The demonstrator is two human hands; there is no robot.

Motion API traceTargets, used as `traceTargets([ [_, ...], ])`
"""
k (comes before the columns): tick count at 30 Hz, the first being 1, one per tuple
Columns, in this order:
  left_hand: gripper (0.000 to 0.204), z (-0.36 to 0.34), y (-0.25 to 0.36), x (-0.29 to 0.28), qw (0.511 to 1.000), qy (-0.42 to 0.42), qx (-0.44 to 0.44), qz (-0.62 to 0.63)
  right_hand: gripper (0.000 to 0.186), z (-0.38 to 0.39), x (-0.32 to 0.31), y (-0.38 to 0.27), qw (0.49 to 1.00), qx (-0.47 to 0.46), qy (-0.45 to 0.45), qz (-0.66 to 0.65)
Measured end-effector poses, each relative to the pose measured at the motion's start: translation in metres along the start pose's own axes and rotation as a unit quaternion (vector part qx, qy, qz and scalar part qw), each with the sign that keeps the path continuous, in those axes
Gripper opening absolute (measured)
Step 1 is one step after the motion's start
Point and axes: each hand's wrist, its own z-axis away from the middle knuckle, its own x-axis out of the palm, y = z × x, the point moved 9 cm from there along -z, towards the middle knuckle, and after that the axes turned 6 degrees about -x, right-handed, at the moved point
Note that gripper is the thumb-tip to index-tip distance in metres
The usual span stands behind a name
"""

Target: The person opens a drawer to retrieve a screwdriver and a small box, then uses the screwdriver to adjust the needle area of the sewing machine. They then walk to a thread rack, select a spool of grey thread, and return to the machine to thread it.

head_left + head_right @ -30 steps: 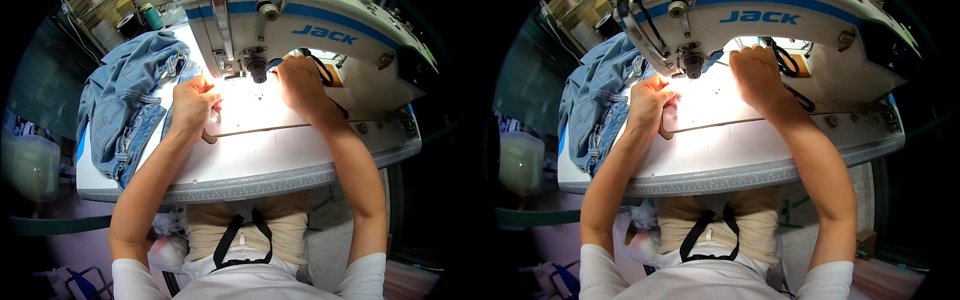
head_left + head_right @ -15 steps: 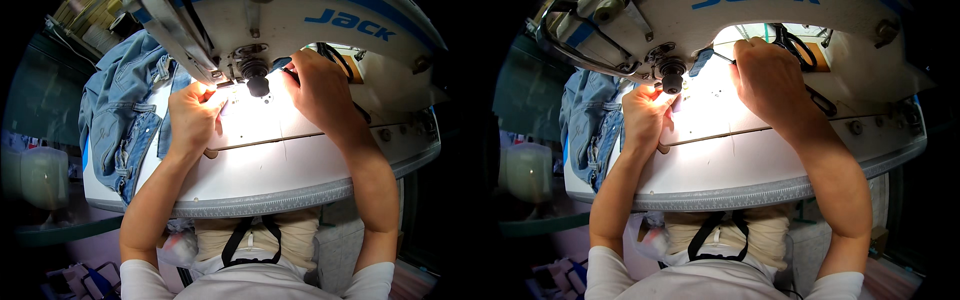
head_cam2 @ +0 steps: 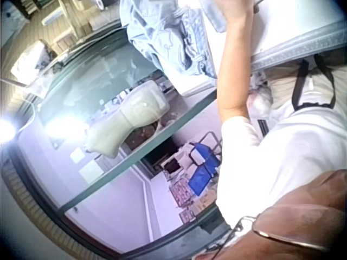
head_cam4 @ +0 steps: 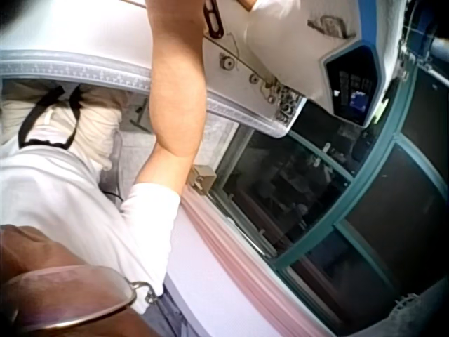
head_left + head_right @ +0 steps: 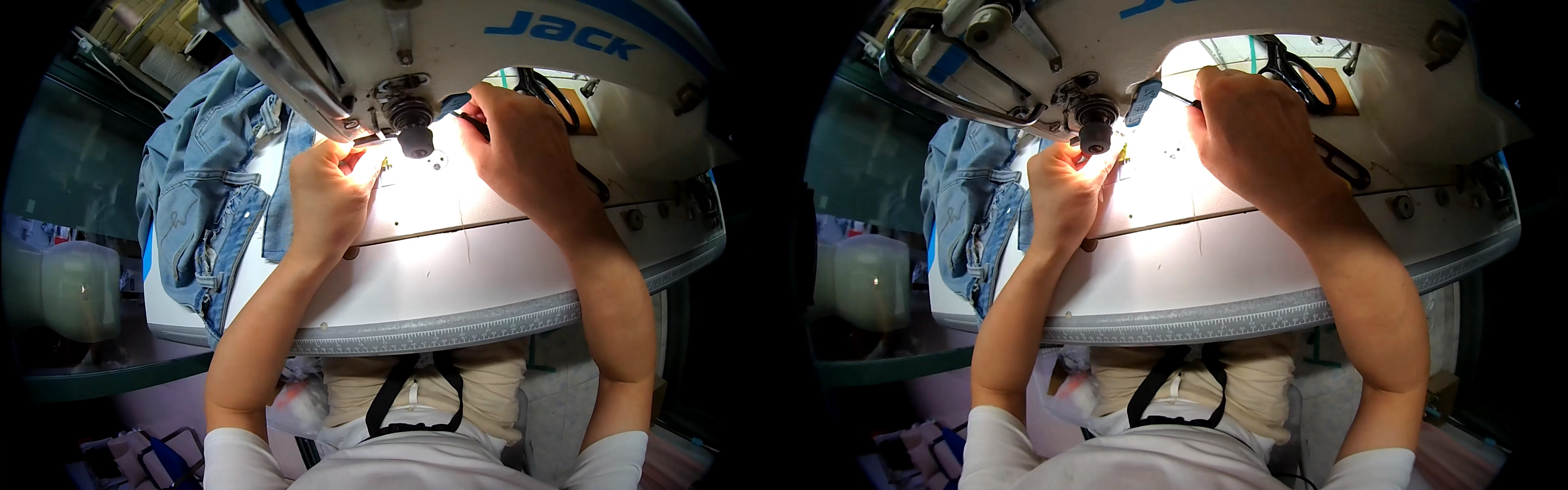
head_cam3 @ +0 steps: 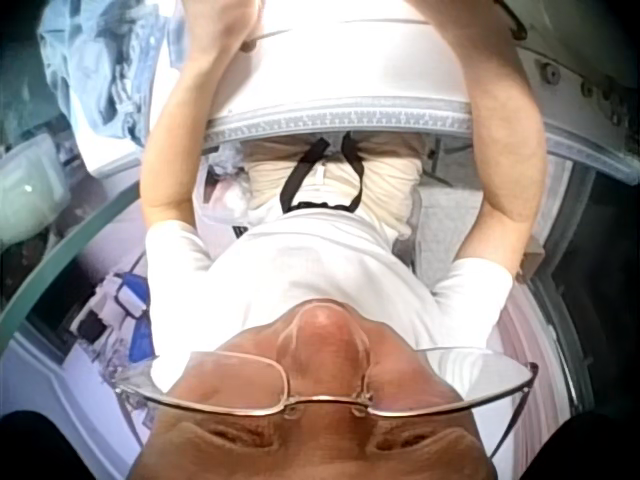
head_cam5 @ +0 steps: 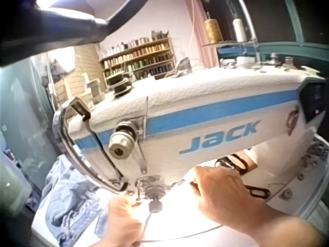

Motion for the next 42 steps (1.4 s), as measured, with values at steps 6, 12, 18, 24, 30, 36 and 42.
traceTargets([
  [6, 0.026, 0.001, 0.005, -0.002, 1.0, 0.011, 0.009, -0.019, 0.013, 0.002, -0.002, -0.004, 1.0, -0.009, 0.02, -0.022],
  [12, 0.024, 0.002, 0.002, -0.004, 1.0, 0.019, 0.017, -0.018, 0.013, 0.002, -0.004, -0.002, 0.999, -0.011, 0.027, -0.029],
  [18, 0.011, 0.0, 0.009, -0.003, 0.998, -0.004, 0.041, -0.056, 0.012, 0.002, -0.005, 0.003, 0.997, -0.007, 0.035, -0.067],
  [24, 0.017, -0.003, -0.001, -0.003, 0.995, -0.026, 0.053, -0.08, 0.006, 0.0, -0.006, 0.009, 0.995, -0.003, 0.006, -0.095],
  [30, 0.01, -0.003, -0.004, -0.001, 0.996, -0.035, 0.039, -0.072, 0.007, 0.0, -0.003, 0.007, 0.995, 0.017, -0.021, -0.099],
  [36, 0.01, -0.006, -0.017, -0.002, 0.999, -0.038, 0.011, -0.028, 0.01, 0.001, 0.002, 0.007, 0.995, 0.013, -0.05, -0.089],
  [42, 0.008, -0.006, -0.015, -0.002, 0.999, -0.052, -0.013, 0.007, 0.009, 0.002, 0.004, 0.007, 0.993, 0.017, -0.069, -0.093],
])
